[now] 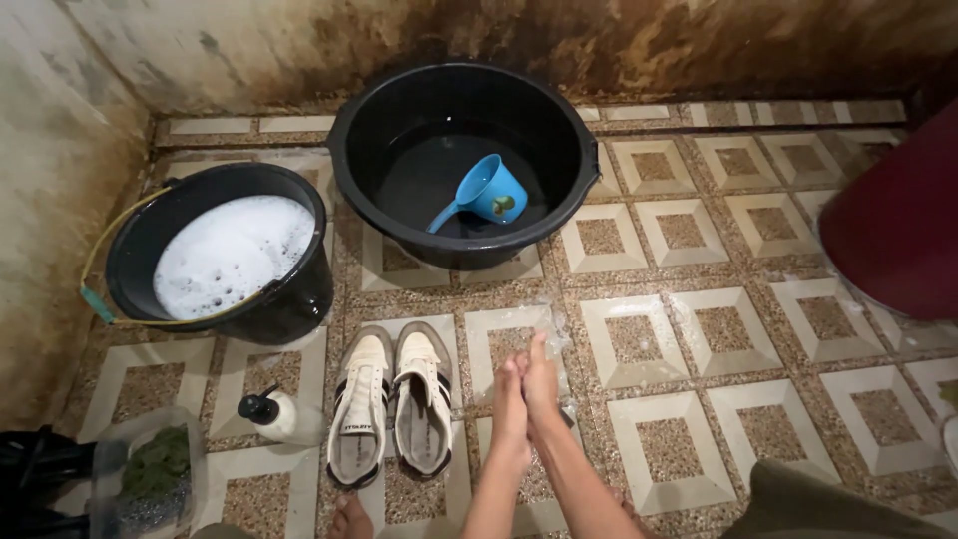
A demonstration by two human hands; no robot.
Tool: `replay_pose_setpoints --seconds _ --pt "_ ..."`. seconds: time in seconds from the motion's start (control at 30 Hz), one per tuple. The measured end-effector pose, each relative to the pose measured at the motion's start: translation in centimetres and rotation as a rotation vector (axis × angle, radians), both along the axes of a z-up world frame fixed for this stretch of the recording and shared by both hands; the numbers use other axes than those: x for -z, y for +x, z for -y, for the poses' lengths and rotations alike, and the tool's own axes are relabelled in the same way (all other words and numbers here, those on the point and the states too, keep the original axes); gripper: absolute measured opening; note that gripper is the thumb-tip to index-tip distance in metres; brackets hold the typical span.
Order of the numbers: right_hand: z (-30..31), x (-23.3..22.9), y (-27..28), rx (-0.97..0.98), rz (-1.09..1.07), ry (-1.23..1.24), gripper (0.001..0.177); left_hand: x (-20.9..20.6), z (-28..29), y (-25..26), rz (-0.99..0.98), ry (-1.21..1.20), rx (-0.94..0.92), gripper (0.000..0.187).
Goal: Removing shoelaces from sneakers and washing them in a bucket of soapy water.
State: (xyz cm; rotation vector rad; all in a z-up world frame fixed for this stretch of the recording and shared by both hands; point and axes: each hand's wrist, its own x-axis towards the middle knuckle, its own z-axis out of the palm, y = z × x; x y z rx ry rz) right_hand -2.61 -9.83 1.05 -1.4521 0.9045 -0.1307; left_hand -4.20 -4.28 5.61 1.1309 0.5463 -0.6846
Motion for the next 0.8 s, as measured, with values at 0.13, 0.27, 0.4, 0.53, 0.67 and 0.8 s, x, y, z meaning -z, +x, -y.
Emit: replay_pose_setpoints --seconds 0.13,0.27,0.4,0.53,0.67,0.8 --pt "-3.3 -0.1 -1.2 -0.058 0.125 0.301 0.038 2.2 -3.1 2.7 0.089 -0.016 -0.114 0.056" --pt "-6.8 1.5 -4.5 -0.192 0.339 0.359 0.061 0.5 -6.3 4.8 0.296 0.117 -0.027 0.058" --pt "-3.8 4.2 -3.0 -0.257 0.227 -0.097 0.016 3.9 -3.2 2.8 0.266 -0.059 0.021 0.056" --pt "0.2 4.4 -0.8 -0.103 0.089 -0.172 0.020 2.2 -1.3 0.3 0.181 -0.019 0.129 0.059" --pt "2.0 7.3 0.3 -0.195 -0.124 -0.149 0.066 3.3 -0.4 0.3 0.215 -0.089 0.076 0.049" --pt "-0.3 3.9 -1.2 -0.041 0.010 0.309 0.066 10.0 -1.0 2.1 0.289 -0.024 0.077 0.047"
